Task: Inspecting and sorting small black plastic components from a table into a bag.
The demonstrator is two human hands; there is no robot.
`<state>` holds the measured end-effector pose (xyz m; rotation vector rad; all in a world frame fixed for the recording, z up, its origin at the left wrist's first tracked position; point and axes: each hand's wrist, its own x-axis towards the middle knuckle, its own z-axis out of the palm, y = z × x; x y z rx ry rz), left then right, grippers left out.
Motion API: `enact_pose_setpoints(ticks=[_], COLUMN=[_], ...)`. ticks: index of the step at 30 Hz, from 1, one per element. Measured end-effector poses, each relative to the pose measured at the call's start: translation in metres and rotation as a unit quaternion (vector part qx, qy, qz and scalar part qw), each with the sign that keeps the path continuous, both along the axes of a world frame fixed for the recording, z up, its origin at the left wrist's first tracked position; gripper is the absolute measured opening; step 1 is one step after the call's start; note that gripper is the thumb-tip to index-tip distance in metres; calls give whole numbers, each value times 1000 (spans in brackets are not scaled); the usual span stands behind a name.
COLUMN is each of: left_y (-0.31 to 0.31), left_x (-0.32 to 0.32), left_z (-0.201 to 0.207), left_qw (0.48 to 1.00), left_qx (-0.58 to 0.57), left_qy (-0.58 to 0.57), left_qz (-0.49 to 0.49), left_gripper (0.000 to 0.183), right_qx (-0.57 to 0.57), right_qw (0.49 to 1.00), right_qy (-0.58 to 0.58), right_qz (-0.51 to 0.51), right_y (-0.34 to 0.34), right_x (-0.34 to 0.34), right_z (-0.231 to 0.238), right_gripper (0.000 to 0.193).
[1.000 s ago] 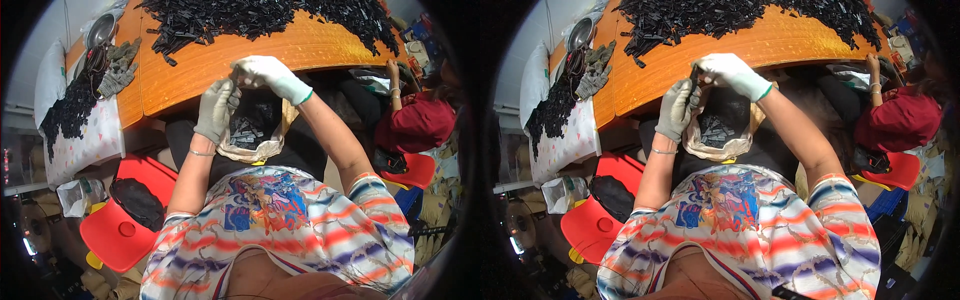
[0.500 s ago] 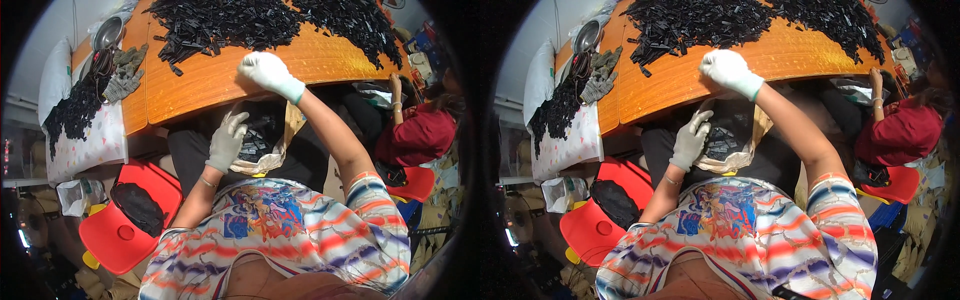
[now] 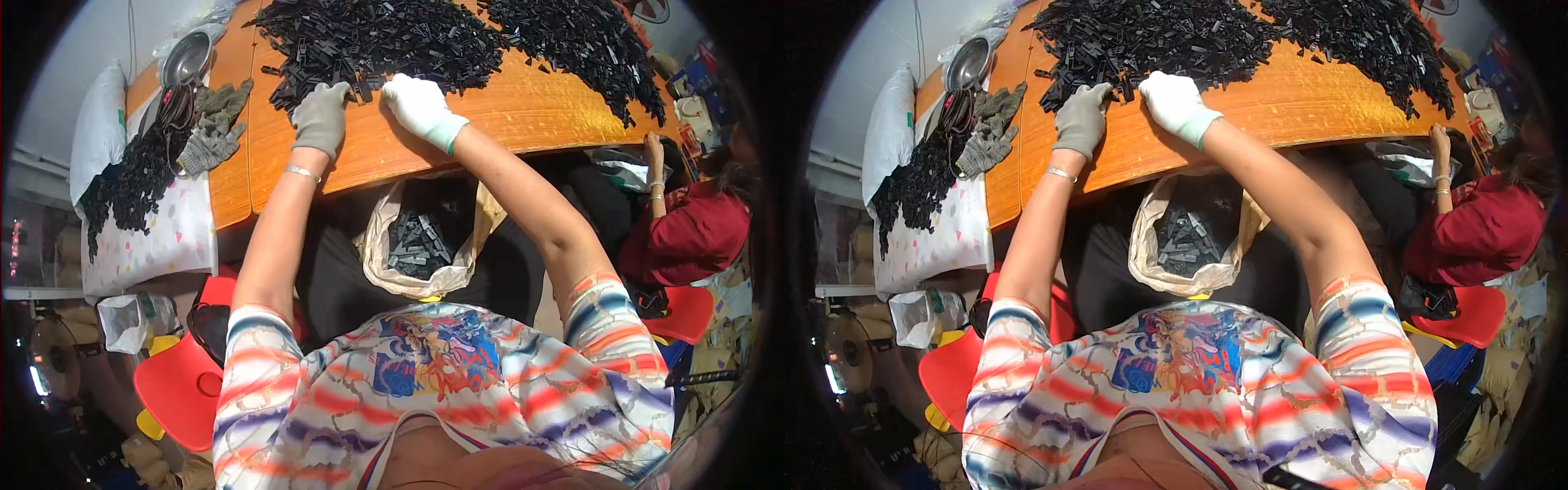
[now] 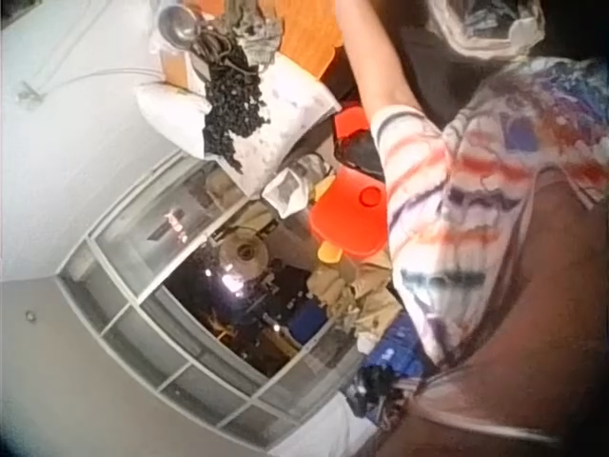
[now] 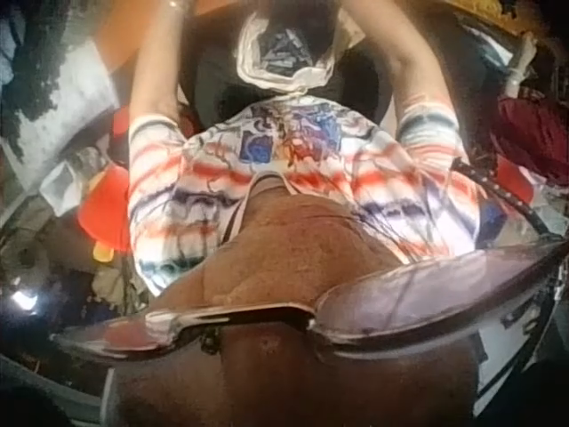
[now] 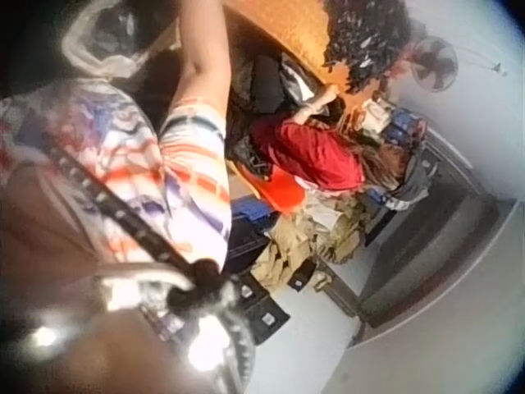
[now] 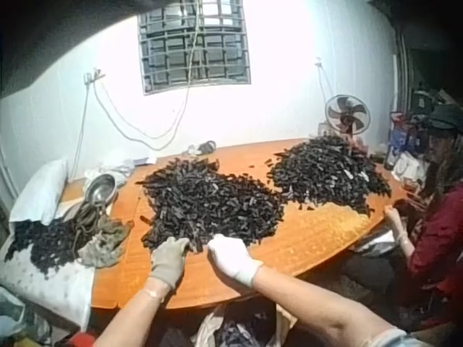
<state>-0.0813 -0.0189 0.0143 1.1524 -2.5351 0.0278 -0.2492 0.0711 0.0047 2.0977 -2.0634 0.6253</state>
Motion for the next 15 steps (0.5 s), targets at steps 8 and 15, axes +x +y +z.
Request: enact_pose_setpoints(ticks=[8,15], left_y=[12,34], left_x=[1,13], left_z=[-5,-5], left_qw=[991,997], left_qx=[-121,-29], left_qy=[-1,34], left_qz=[-50,-59], left_gripper=[14,19], right_qx=[-23,-19], right_qw=[976,996], right_qy=[-203,-80], right_qz=[-69,-35], right_y=[30,19], right_x=[-20,11], right_z=[2,8], right_gripper=[20,17])
